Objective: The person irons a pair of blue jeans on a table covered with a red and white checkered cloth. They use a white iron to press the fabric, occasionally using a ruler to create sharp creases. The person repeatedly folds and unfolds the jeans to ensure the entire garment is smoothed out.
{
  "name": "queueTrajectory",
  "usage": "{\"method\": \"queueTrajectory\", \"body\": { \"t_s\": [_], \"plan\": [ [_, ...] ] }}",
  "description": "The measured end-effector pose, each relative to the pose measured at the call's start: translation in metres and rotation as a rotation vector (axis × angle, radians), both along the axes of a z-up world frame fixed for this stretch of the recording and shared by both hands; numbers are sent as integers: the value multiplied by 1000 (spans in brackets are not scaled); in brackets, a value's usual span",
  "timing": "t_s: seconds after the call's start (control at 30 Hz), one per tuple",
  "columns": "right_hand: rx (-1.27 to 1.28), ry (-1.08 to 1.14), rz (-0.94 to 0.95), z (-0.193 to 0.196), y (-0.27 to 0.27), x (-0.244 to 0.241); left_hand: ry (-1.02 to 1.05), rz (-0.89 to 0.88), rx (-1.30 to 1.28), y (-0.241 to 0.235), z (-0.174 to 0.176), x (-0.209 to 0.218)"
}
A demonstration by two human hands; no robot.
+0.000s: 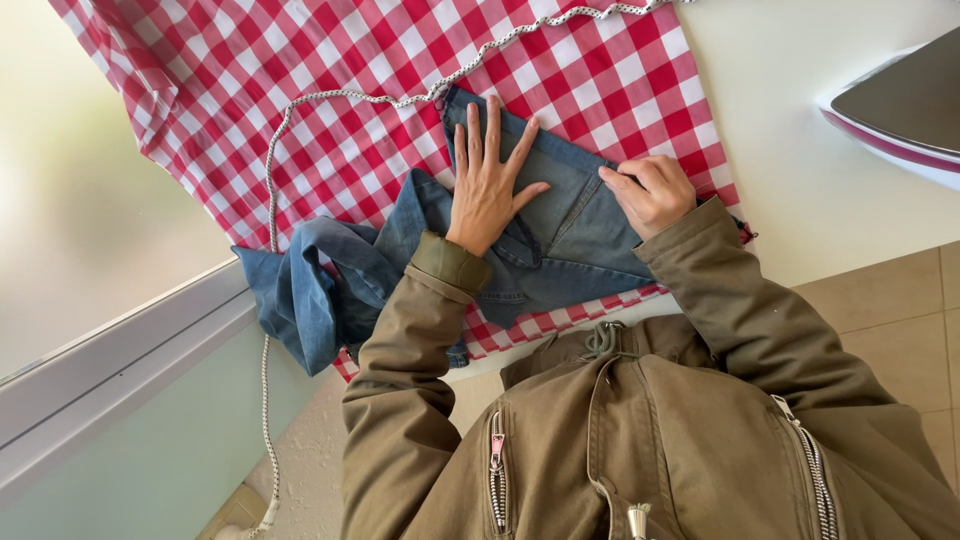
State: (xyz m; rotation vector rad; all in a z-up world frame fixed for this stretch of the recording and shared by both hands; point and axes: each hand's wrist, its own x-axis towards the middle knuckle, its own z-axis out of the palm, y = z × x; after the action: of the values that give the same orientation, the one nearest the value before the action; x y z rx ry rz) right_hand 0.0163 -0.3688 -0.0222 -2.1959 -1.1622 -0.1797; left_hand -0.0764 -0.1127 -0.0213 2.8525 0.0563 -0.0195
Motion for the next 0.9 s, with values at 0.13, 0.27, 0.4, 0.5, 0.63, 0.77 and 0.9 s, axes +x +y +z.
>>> {"method": "queueTrajectory", "body": {
  "t_s": [0.13,0.27,0.4,0.5,0.63,0.77,0.9],
  "plan": [
    [33,45,-28,-8,0,-2,-17,3,42,-5,-1,2],
    [11,-49,-5,-7,1,-3,-6,89,64,-34,-1,3],
    [-8,-101,7,-11,-1,-2,-43,279,-7,-75,-7,15],
    [-52,-134,-22,-1,-4,-4,-49,369,38,-88,-11,22],
    [-51,-5,-59,9,-27,-5,-9,393,64,-89,-15,22],
    [9,114,-101,0,-37,-10,-28,377,72,-87,-21,21],
    [-38,0,-68,-10,-38,-13,-48,378,77,-88,-23,20]
  ]
}}
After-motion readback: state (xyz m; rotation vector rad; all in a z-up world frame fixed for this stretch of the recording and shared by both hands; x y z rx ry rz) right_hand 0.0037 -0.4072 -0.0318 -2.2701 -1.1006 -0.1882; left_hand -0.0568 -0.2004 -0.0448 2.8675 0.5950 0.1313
